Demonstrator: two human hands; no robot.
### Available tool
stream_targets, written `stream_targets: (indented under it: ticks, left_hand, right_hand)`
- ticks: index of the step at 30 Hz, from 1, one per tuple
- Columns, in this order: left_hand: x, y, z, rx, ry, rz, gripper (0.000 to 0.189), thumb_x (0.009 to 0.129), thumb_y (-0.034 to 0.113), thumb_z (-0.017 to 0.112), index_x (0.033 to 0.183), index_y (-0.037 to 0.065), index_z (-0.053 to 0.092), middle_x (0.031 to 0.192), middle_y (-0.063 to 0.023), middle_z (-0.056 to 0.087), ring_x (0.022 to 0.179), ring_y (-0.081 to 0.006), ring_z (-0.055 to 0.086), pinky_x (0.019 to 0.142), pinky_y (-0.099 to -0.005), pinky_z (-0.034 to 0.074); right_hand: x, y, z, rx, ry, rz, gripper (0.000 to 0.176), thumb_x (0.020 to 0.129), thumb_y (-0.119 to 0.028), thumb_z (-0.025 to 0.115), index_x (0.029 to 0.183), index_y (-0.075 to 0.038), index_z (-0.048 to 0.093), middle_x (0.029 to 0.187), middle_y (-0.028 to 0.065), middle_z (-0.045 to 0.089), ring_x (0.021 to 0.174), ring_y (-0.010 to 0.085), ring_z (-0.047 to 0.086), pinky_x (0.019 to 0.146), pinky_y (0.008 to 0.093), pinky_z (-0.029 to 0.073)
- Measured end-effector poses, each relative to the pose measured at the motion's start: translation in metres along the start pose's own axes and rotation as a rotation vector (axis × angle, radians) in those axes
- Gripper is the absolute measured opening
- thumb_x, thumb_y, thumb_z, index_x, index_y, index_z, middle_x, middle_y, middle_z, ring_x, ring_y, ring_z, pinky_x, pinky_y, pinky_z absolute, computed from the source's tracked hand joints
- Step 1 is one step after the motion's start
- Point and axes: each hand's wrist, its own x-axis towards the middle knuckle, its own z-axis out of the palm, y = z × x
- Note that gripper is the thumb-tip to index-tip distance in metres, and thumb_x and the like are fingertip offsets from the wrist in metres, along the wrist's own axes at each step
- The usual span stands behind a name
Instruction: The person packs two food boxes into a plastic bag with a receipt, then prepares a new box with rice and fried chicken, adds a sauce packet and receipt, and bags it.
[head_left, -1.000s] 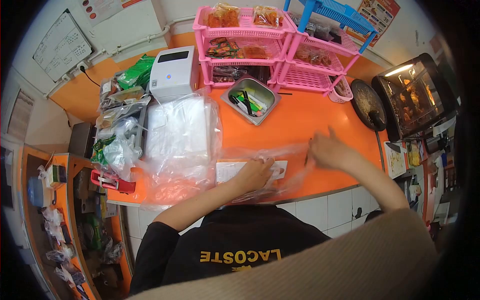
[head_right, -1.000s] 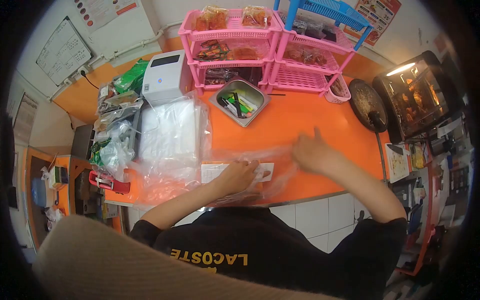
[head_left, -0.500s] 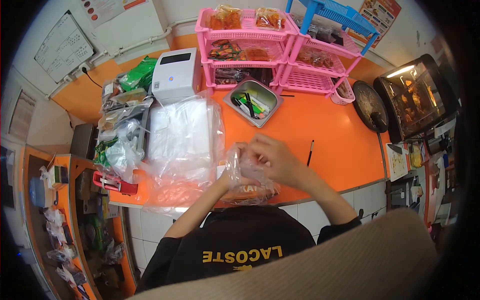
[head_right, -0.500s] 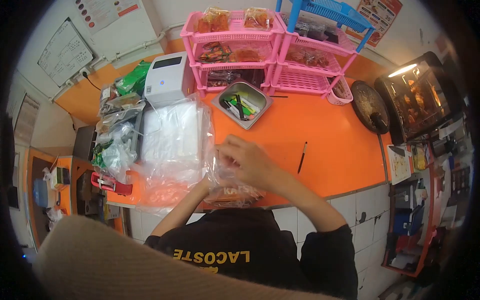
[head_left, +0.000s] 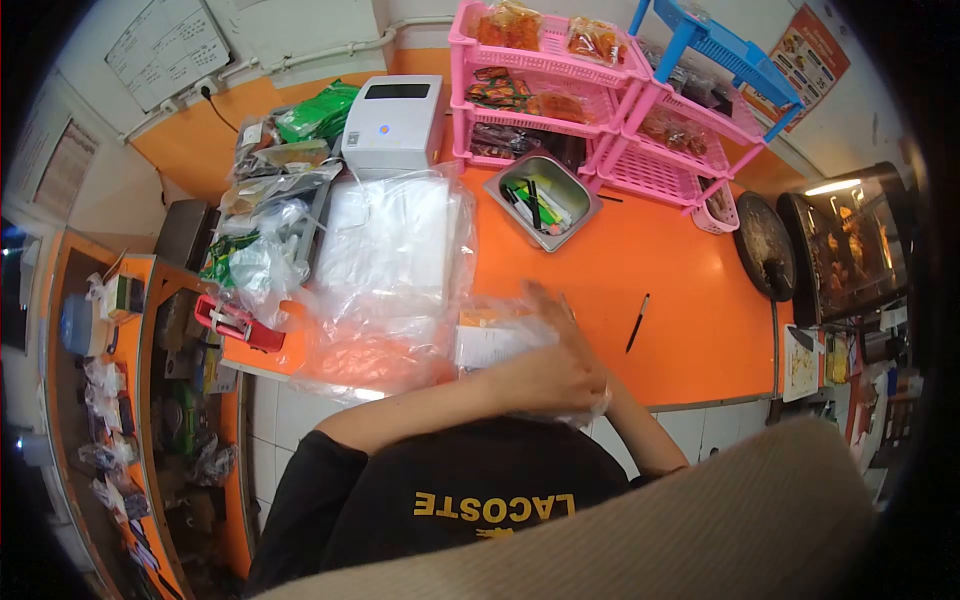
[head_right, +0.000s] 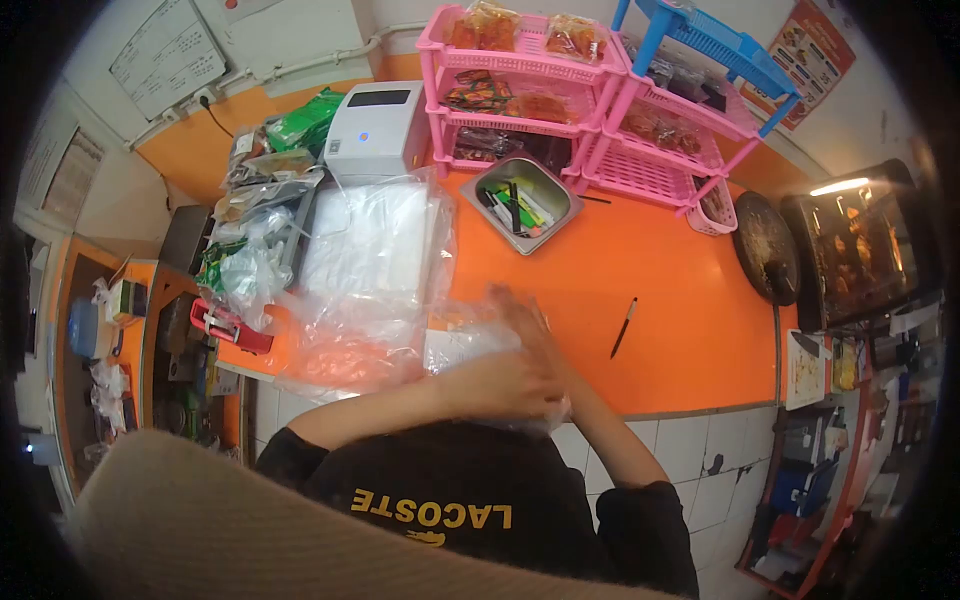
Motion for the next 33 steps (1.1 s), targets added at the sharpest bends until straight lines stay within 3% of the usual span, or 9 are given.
stream_targets:
  ticks: [2, 5, 7, 12, 15, 18, 21, 26, 33]
  left_hand:
    - [-0.001, 0.018, 0.013, 0.044, -0.036, -0.057, 0.018, 0.083, 0.013, 0.049, 0.094, 0.001, 0.058, 0.102, -0.0113, 0.057, 0.089, -0.0299, 0.060, 0.073, -0.0385, 0.050]
    - [-0.028, 0.023, -0.018, -0.628, -0.122, -0.464, 0.021, 0.080, 0.007, 0.051, 0.099, 0.002, 0.059, 0.110, -0.0116, 0.056, 0.102, -0.0298, 0.058, 0.081, -0.0390, 0.049]
    - [-0.063, 0.005, -0.058, -0.539, -0.142, -0.224, 0.037, 0.077, 0.003, 0.055, 0.114, 0.001, 0.055, 0.115, -0.0123, 0.056, 0.111, -0.0288, 0.054, 0.090, -0.0372, 0.045]
    - [-0.130, 0.002, -0.078, -0.069, -0.231, -0.756, 0.091, 0.071, 0.032, 0.072, 0.141, 0.000, 0.025, 0.144, -0.0223, 0.026, 0.135, -0.0386, 0.024, 0.107, -0.0494, 0.028]
    - [-0.112, 0.002, -0.025, 0.069, -0.289, -0.771, 0.109, 0.065, 0.044, 0.076, 0.143, -0.001, 0.014, 0.149, -0.0260, 0.011, 0.139, -0.0416, 0.010, 0.110, -0.0541, 0.017]
    - [-0.098, -0.012, 0.023, 0.060, 0.013, -0.787, 0.101, 0.067, 0.039, 0.073, 0.143, -0.001, 0.018, 0.149, -0.0258, 0.011, 0.139, -0.0401, 0.010, 0.110, -0.0525, 0.016]
    - [-0.091, -0.035, 0.041, 0.532, -0.052, -0.687, 0.088, 0.069, 0.041, 0.063, 0.136, -0.007, 0.031, 0.143, -0.0245, 0.028, 0.137, -0.0379, 0.020, 0.110, -0.0507, 0.019]
    - [-0.082, -0.062, 0.045, 0.010, 0.291, -0.647, 0.052, 0.070, 0.020, 0.061, 0.117, -0.002, 0.053, 0.123, -0.0183, 0.050, 0.116, -0.0333, 0.045, 0.099, -0.0440, 0.033]
    - [-0.088, -0.091, 0.045, -0.047, 0.297, -0.608, 0.037, 0.070, 0.009, 0.058, 0.107, 0.002, 0.060, 0.109, -0.0133, 0.059, 0.102, -0.0301, 0.054, 0.089, -0.0417, 0.039]
  right_hand:
    - [0.011, -0.009, 0.003, -0.552, -0.066, -0.110, 0.076, 0.079, -0.021, 0.054, 0.147, -0.018, 0.021, 0.151, 0.0068, 0.021, 0.141, 0.0254, 0.017, 0.112, 0.0493, 0.013]
    - [0.006, -0.025, 0.010, -1.295, 0.004, -0.191, 0.077, 0.076, -0.016, 0.049, 0.147, -0.020, 0.020, 0.152, 0.0039, 0.020, 0.140, 0.0196, 0.018, 0.110, 0.0545, 0.014]
    - [0.009, -0.034, 0.008, -1.379, 0.008, -0.204, 0.075, 0.076, -0.015, 0.046, 0.147, -0.020, 0.021, 0.152, 0.0027, 0.019, 0.140, 0.0180, 0.019, 0.109, 0.0585, 0.013]
    - [0.010, -0.055, -0.004, -0.905, -0.132, -0.155, 0.077, 0.078, -0.027, 0.055, 0.147, -0.017, 0.022, 0.153, 0.0067, 0.014, 0.141, 0.0255, 0.016, 0.107, 0.0620, 0.014]
    - [0.011, -0.053, -0.006, -0.846, -0.170, -0.181, 0.075, 0.077, -0.036, 0.060, 0.143, -0.013, 0.030, 0.151, 0.0105, 0.020, 0.138, 0.0301, 0.021, 0.107, 0.0570, 0.020]
    - [0.012, -0.034, -0.001, -0.423, -0.061, -0.254, 0.062, 0.079, -0.035, 0.061, 0.132, -0.009, 0.044, 0.143, 0.0135, 0.032, 0.131, 0.0304, 0.032, 0.105, 0.0488, 0.028]
    - [0.012, -0.031, -0.003, -0.308, 0.048, -0.221, 0.044, 0.079, -0.026, 0.061, 0.117, -0.004, 0.055, 0.127, 0.0144, 0.049, 0.116, 0.0285, 0.046, 0.098, 0.0413, 0.037]
    - [0.010, -0.025, 0.021, 0.136, 0.377, 0.101, 0.031, 0.077, -0.015, 0.060, 0.103, 0.001, 0.062, 0.101, 0.0151, 0.064, 0.094, 0.0283, 0.060, 0.088, 0.0365, 0.044]
    - [0.017, -0.061, 0.011, -0.034, 0.429, -0.057, 0.030, 0.078, -0.009, 0.055, 0.105, 0.001, 0.062, 0.103, 0.0164, 0.064, 0.096, 0.0282, 0.060, 0.086, 0.0339, 0.045]
